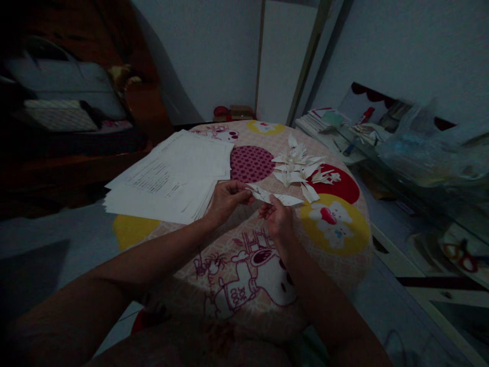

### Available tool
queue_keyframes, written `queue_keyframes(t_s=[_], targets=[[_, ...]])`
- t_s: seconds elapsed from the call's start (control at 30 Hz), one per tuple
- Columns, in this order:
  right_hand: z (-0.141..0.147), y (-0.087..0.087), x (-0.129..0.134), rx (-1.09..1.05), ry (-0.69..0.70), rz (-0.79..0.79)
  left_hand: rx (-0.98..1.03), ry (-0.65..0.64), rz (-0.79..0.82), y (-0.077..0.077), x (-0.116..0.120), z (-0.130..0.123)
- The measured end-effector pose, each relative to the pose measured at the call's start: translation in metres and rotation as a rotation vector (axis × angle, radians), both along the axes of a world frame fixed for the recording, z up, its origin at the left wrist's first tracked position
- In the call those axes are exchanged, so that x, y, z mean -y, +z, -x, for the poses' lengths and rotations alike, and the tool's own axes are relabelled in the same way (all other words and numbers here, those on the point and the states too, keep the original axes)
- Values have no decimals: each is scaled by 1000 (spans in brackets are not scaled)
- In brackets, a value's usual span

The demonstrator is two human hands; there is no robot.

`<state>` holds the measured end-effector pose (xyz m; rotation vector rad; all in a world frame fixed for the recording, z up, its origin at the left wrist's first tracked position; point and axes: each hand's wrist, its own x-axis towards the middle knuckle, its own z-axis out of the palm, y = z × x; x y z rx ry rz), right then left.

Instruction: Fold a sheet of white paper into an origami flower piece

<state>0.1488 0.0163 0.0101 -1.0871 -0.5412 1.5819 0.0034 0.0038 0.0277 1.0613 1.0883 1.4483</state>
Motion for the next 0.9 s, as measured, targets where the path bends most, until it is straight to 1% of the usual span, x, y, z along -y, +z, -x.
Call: queue_keyframes(t_s=[0.17, 0.3, 0.5, 0.63, 0.7, 0.77, 0.83, 0.9], targets=[[1, 1, 1, -2, -19, -7, 16, 39, 18, 2, 1, -1], [3, 2, 3, 32, -45, -59, 7, 78, 26, 4, 2, -2], [4, 2, 5, 64, -70, -128, 21, 117, -6, 1, 1, -1], [2, 3, 4, 105, -112, -158, 50, 132, 33, 2, 1, 1], [1, 3, 4, 132, -127, -182, 79, 112, 53, 2, 1, 2], [0, 3, 4, 151, -129, -204, 90, 55, 60, 2, 0, 3], [0, 2, 4, 164, -127, -219, 74, -6, 55, 1, 0, 2], [0, 1, 5, 182, -128, -243, 58, -31, 52, 0, 0, 1]])
